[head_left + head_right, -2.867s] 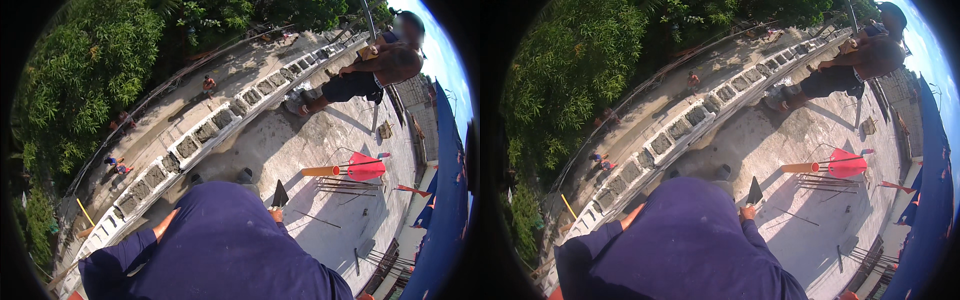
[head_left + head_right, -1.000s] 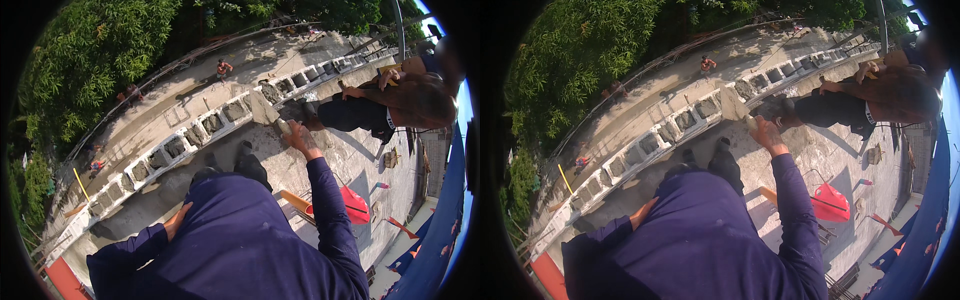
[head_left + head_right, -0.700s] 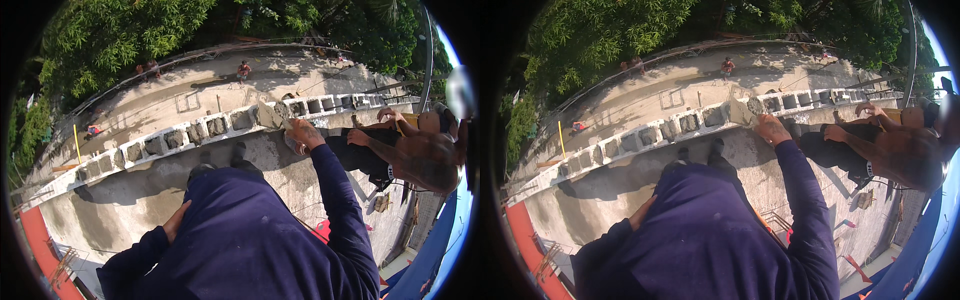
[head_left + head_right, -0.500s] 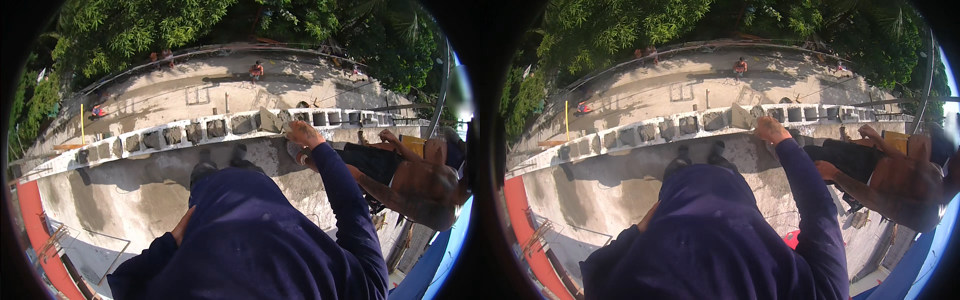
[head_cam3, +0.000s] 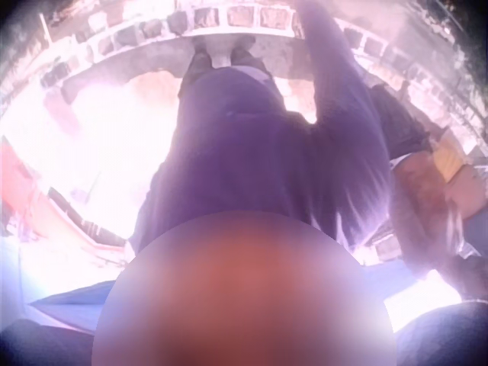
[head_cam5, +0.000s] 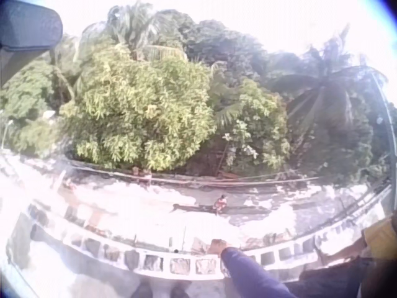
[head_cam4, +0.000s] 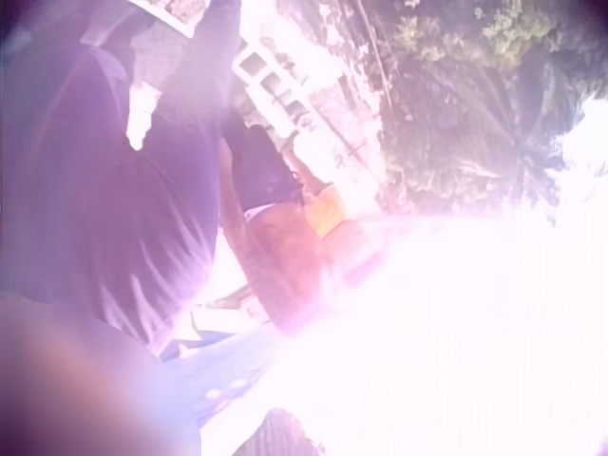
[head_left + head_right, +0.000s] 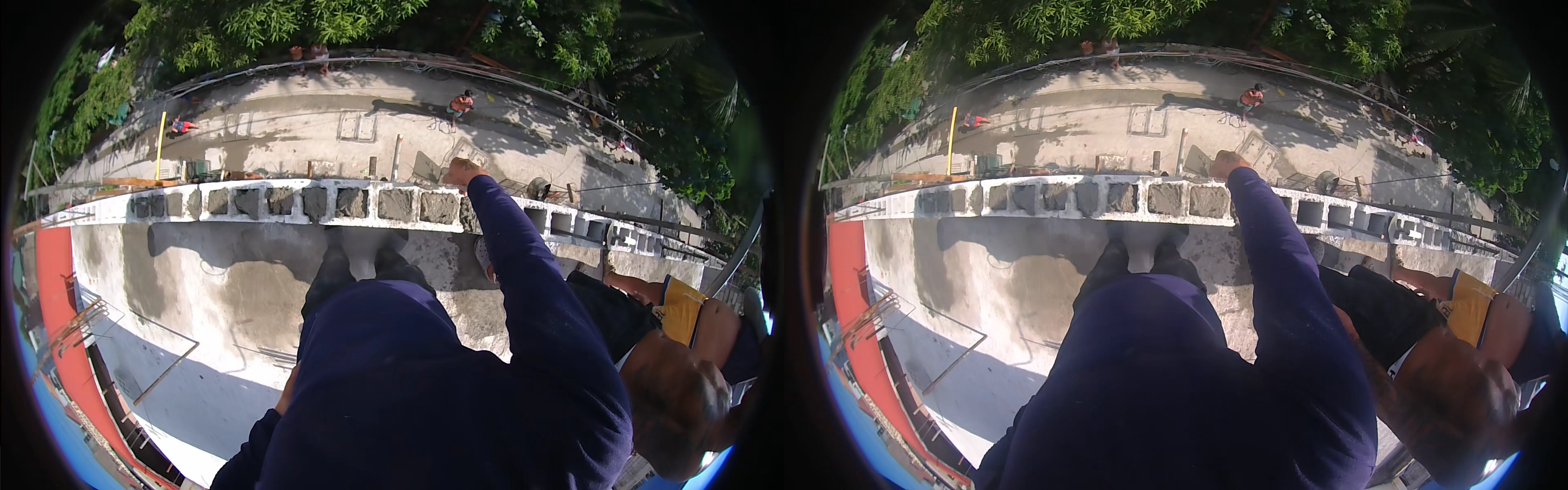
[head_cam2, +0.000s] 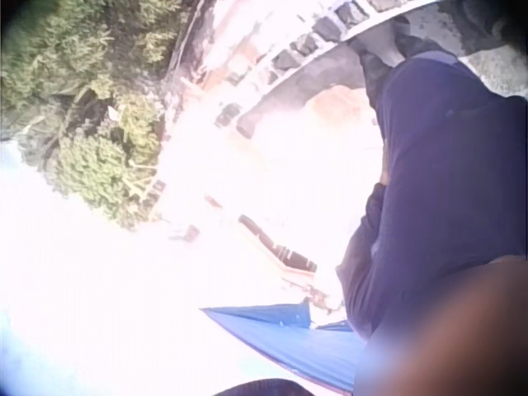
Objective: The person scoops wet cement with a trowel and applies it into the hollows of a row of concrete blocks along a rooftop wall. The person repeatedly smooths and levels the cement in each block cavity while walking along the wall.
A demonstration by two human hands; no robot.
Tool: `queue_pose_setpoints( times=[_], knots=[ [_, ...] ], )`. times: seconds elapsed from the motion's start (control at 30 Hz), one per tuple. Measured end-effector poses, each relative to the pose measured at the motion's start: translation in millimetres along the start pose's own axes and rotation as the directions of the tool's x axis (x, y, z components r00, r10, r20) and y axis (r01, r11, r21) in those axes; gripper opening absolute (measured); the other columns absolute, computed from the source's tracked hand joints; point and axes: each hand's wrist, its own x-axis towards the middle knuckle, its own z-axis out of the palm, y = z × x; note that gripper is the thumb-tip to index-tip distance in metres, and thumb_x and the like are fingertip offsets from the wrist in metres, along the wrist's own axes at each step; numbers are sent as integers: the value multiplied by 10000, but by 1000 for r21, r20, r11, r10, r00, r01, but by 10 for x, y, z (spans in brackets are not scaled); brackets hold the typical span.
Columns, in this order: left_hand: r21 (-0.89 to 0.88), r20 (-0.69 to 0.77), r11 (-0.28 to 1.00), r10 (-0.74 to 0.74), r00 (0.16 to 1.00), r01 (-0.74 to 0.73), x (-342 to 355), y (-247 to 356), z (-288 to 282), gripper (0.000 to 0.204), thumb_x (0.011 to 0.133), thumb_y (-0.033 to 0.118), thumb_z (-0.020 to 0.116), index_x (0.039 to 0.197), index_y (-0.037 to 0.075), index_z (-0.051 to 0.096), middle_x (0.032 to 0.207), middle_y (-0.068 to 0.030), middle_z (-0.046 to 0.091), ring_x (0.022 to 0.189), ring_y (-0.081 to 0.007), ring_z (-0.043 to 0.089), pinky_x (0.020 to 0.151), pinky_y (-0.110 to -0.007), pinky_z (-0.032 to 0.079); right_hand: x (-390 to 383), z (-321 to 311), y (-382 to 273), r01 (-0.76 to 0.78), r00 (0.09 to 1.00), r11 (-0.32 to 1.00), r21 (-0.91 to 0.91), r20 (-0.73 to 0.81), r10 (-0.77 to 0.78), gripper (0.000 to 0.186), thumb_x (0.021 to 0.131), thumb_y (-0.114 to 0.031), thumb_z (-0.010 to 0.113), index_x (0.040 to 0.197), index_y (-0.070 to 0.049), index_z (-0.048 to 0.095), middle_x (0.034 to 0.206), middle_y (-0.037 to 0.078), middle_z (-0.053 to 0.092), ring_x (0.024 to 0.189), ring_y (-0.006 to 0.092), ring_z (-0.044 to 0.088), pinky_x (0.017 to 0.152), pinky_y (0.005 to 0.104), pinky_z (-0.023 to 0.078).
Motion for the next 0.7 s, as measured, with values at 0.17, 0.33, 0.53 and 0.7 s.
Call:
queue_pose_setpoints(
  times=[0.17, 0.33, 0.53, 0.7],
  knots=[
    [7, -8, 1000, 12, 1000, -12, 6, 82, 0, 558, 882, 498, 470, 1265, 92, 472, 1184, -46, 561, 1031, -167, 547, 920, -300, 429, -115, 181, 475, 234, 848, 972, -8, -488, -208, 394, 805, -320, 569, 965, 39, 575, 814, 214, 625, 675, 296, 640, 606, 348, 511],
    [31, 6, 999, 18, 1000, -18, 55, 234, -29, 560, 882, 497, 469, 1263, 87, 472, 1182, -49, 562, 1027, -166, 549, 919, -297, 430, -909, 312, 843, 440, 726, 818, 370, -682, -82, 457, 741, -191, 651, 1116, -9, 464, 839, 199, 621, 768, 325, 629, 703, 380, 497],
    [81, 21, 996, 28, 999, -30, 103, 429, -35, 561, 883, 497, 468, 1262, 82, 472, 1180, -52, 562, 1021, -164, 551, 917, -294, 431, -1468, 443, 867, 225, 949, 730, 645, -315, -14, 360, 797, -243, 582, 1018, 29, 498, 731, 123, 596, 562, 209, 590, 513, 325, 477],
    [112, 37, 993, 41, 998, -45, 139, 519, -2, 563, 884, 496, 468, 1261, 78, 472, 1178, -55, 563, 1017, -163, 553, 915, -292, 432, -1471, 893, 797, 26, 857, 987, 159, -511, 60, 440, 746, -234, 567, 1108, 7, 498, 912, 269, 613, 867, 402, 604, 773, 448, 484]
  ],
)
